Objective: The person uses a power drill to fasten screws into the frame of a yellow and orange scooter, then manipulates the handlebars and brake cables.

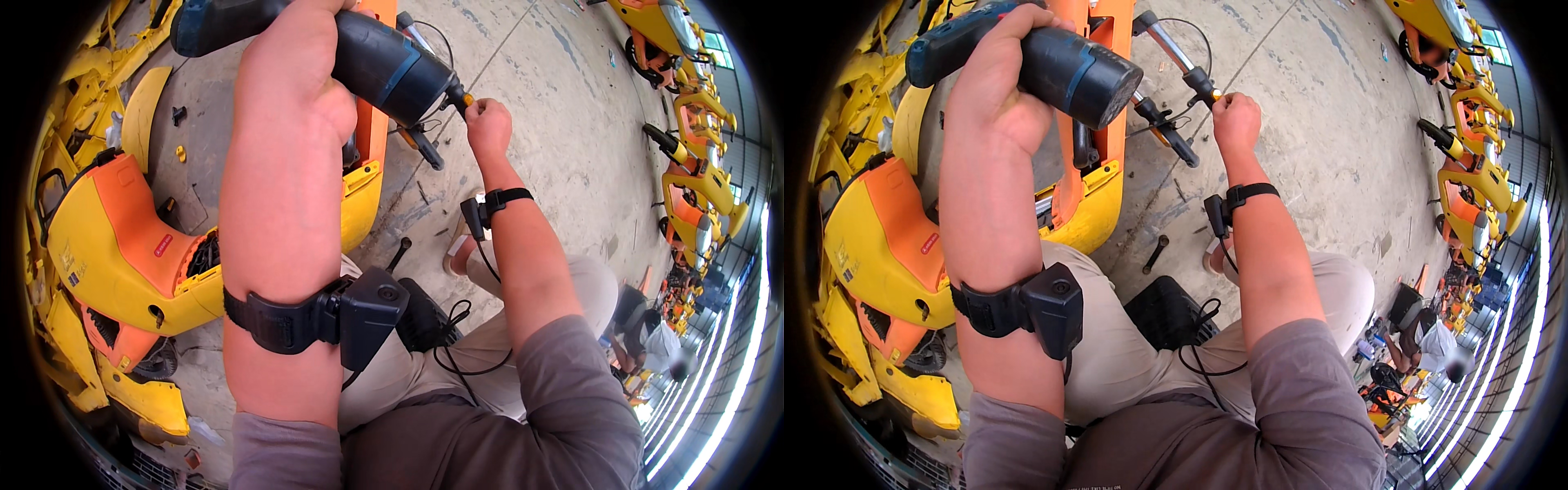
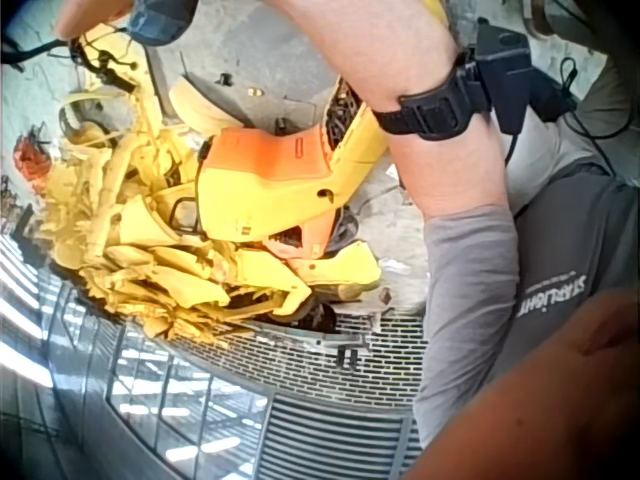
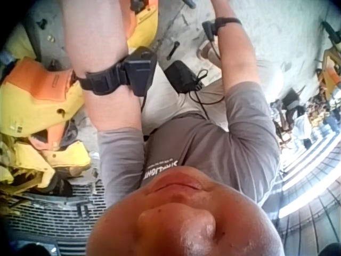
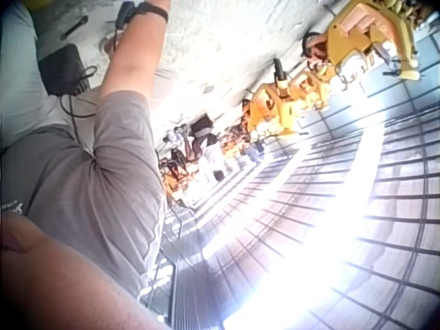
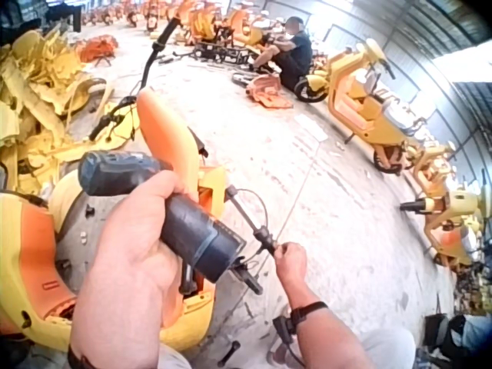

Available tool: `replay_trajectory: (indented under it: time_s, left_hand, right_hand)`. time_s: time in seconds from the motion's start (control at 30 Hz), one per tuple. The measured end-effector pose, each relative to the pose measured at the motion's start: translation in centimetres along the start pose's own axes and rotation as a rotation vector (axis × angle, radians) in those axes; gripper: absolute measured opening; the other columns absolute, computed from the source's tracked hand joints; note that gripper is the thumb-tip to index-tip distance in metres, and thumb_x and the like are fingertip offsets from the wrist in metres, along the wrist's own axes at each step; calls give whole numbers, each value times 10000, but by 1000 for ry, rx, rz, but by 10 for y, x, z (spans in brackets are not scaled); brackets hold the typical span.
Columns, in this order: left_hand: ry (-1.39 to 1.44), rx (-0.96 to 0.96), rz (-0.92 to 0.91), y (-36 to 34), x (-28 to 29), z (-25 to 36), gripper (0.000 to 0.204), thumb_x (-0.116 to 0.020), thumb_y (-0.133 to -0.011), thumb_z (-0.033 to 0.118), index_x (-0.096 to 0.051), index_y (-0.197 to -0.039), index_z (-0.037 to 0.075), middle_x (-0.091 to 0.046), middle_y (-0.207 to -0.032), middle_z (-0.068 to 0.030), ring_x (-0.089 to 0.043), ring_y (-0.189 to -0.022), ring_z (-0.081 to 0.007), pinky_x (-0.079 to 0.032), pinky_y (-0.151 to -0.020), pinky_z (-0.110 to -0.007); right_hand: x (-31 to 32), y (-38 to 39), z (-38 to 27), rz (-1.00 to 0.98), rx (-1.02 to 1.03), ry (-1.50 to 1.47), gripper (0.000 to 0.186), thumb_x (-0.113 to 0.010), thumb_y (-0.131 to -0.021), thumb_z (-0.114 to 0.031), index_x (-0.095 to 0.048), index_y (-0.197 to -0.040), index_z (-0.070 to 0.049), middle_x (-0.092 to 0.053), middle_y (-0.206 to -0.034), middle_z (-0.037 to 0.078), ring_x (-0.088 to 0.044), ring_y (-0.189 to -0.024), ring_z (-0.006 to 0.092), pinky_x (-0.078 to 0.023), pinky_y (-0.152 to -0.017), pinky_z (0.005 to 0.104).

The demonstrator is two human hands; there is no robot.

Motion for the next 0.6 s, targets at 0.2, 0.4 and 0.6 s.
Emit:
replay_trajectory:
  time_s: [0.2, 0.4, 0.6]
  left_hand:
    - [-22, 26, -13, 11, 13, -4, 194, -653, -836, 48, -553, -998, 10, -635, -863, -136, -640, -773, -246, -542, -752, -396]
    - [-6, 37, -51, 14, 14, -4, 205, -657, -832, 45, -553, -1005, 9, -641, -872, -140, -645, -786, -247, -545, -768, -397]
    - [33, 41, -131, 14, 6, -4, 216, -661, -829, 42, -552, -1012, 8, -647, -881, -144, -650, -798, -248, -547, -783, -398]
  right_hand:
    - [-2, 3, 9, -34, -144, -92, 211, -655, -816, -217, -732, -846, -23, -695, -855, 171, -654, -837, 335, -522, -781, 433]
    - [-2, 5, 13, -7, -165, -108, 212, -660, -817, -220, -733, -850, -23, -697, -846, 165, -663, -822, 327, -525, -764, 422]
    - [-4, 6, 19, 12, -190, -125, 207, -669, -813, -223, -731, -842, -28, -697, -846, 163, -663, -825, 324, -524, -765, 420]
Point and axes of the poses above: each hand's wrist, its own y-axis away from the middle knuckle, its own x-axis out of the back of the hand, z = x × y, the point moved 10 cm from there along -y, towards the middle knuckle
